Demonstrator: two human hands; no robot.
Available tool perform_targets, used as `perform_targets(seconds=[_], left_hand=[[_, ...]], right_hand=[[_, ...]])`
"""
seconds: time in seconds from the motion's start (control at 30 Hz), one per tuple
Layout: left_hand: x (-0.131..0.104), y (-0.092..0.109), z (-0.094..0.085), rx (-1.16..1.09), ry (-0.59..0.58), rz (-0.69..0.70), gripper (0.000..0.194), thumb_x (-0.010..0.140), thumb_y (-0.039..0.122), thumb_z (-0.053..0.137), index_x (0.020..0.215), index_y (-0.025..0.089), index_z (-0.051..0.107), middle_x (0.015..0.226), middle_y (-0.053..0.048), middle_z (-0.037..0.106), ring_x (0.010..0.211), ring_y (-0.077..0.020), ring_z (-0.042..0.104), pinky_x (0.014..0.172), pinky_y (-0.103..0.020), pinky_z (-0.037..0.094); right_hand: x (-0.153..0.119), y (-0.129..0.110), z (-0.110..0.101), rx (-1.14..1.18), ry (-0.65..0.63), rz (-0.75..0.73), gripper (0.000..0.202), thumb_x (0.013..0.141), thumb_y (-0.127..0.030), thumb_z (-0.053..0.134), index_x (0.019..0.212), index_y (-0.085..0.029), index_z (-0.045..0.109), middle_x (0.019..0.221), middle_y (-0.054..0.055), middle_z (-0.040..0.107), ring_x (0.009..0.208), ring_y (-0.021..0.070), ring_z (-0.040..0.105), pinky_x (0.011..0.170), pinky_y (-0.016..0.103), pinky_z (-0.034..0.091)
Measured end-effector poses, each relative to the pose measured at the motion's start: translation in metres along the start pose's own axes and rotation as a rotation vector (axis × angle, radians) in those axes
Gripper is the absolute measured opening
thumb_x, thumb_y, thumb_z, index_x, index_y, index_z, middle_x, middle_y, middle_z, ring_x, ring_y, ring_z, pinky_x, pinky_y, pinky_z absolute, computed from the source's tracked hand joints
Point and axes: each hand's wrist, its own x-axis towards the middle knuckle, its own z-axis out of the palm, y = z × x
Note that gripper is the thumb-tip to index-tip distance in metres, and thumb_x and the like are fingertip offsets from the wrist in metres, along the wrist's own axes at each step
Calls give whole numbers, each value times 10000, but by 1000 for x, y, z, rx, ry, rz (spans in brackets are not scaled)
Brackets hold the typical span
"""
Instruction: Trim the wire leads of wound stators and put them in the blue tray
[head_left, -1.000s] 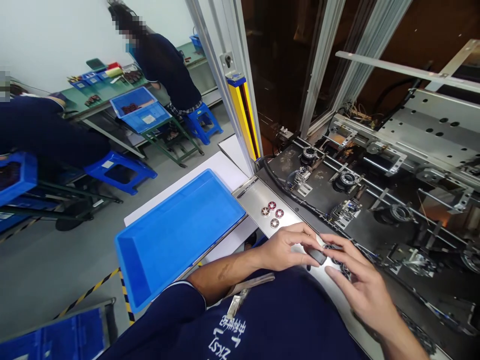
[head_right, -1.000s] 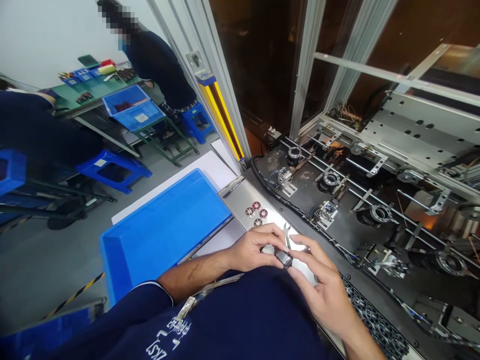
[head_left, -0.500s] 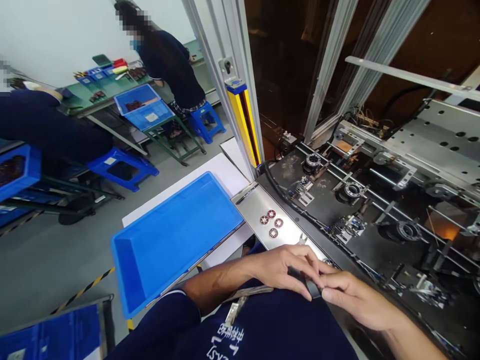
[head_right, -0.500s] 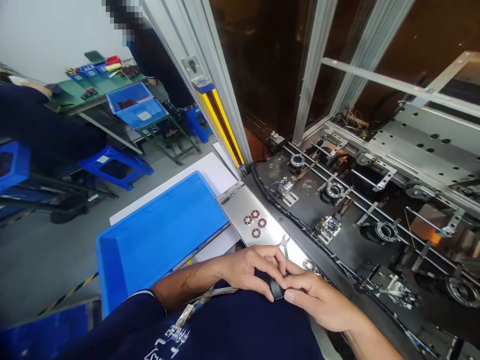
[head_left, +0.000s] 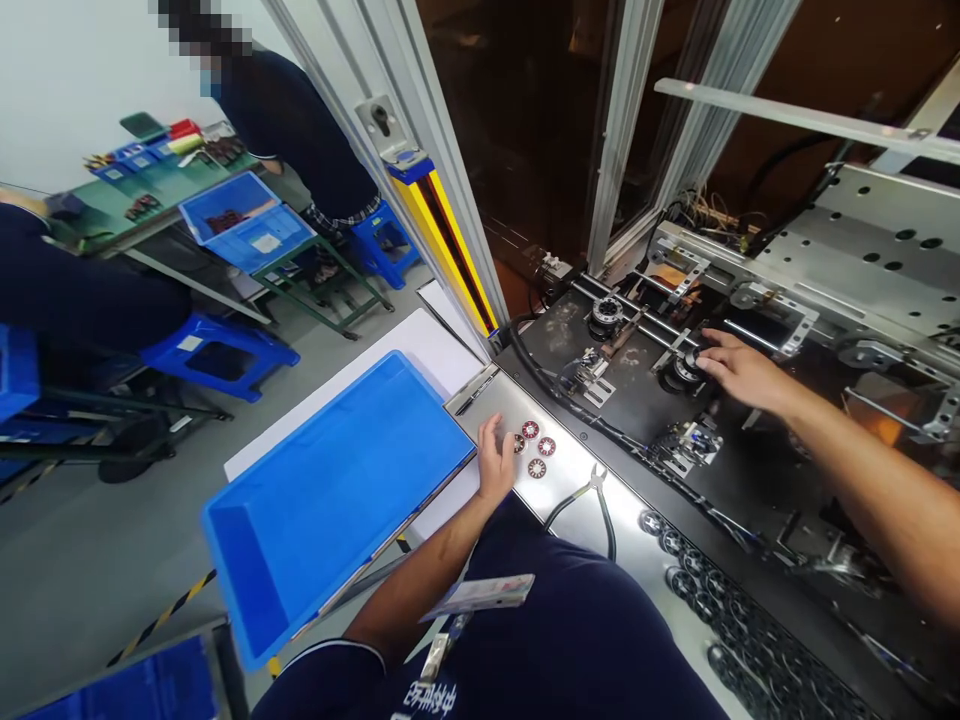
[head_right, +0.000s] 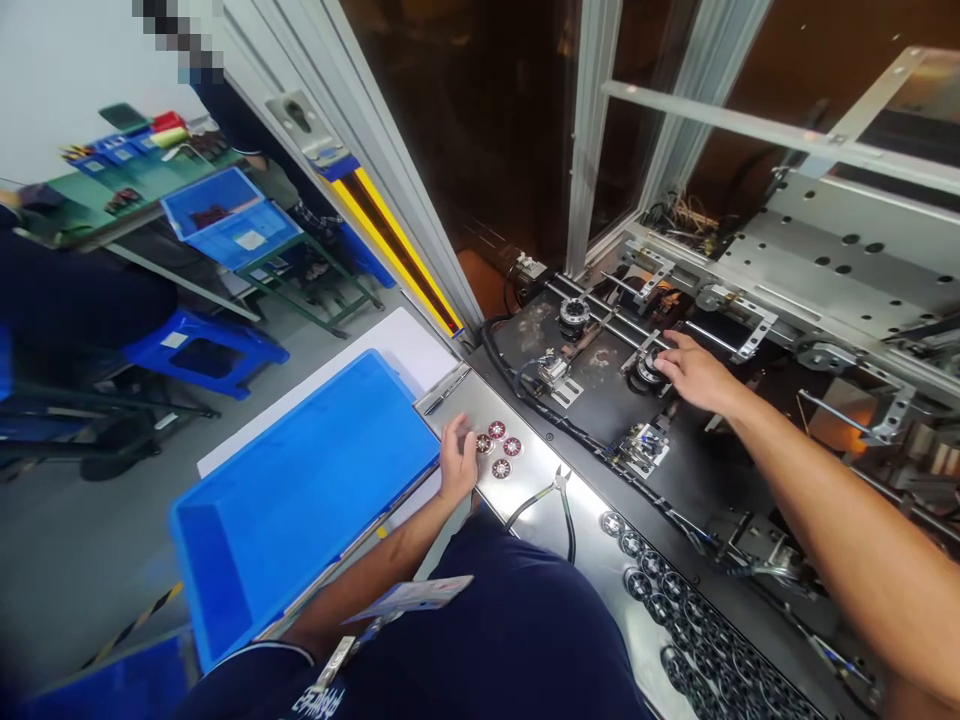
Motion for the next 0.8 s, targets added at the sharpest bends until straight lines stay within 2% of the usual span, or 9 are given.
perform_targets(seconds=[0.1, 0.27, 0.57, 0.7, 0.8], left_hand=[[-6, -9, 4, 6, 1, -2, 479, 991, 496, 482, 1337, 170, 543, 1259, -167, 618, 1130, -256, 638, 976, -435, 536], [-8, -14, 7, 12, 5, 2, 477, 991, 485, 472, 1355, 179, 519, 1290, -168, 599, 1130, -249, 643, 982, -430, 535], [-7, -16, 7, 26, -7, -2, 467, 986, 485, 481, 1340, 183, 522, 1288, -167, 592, 1122, -249, 636, 982, -437, 531], [-7, -16, 5, 31, -19, -8, 473, 986, 497, 485, 1340, 185, 525, 1302, -168, 586, 1130, -252, 628, 997, -444, 526], [-7, -16, 5, 32, -24, -14, 478, 990, 509, 477, 1339, 187, 527, 1315, -169, 583, 1139, -250, 626, 1002, -441, 525]], right_hand=[[0, 7, 11, -7, -95, 17, 163, 999, -261, 644, 1067, -127, 708, 1449, 131, 577, 1360, 266, 541, 1149, 518, 457], [-4, 14, 14, -28, -177, 38, 204, 1004, -276, 636, 1141, -134, 688, 1510, 136, 516, 1377, 281, 515, 1155, 530, 445], [10, 17, 14, -76, -296, 23, 253, 1003, -342, 642, 1174, -161, 685, 1430, 127, 579, 1338, 271, 542, 1146, 524, 447], [14, 21, 25, -91, -277, 15, 273, 995, -361, 657, 1180, -162, 679, 1371, 119, 614, 1277, 261, 584, 1104, 512, 486], [14, 24, 36, -93, -177, 7, 270, 1000, -363, 651, 1176, -159, 674, 1292, 106, 648, 1191, 241, 629, 1036, 479, 538]])
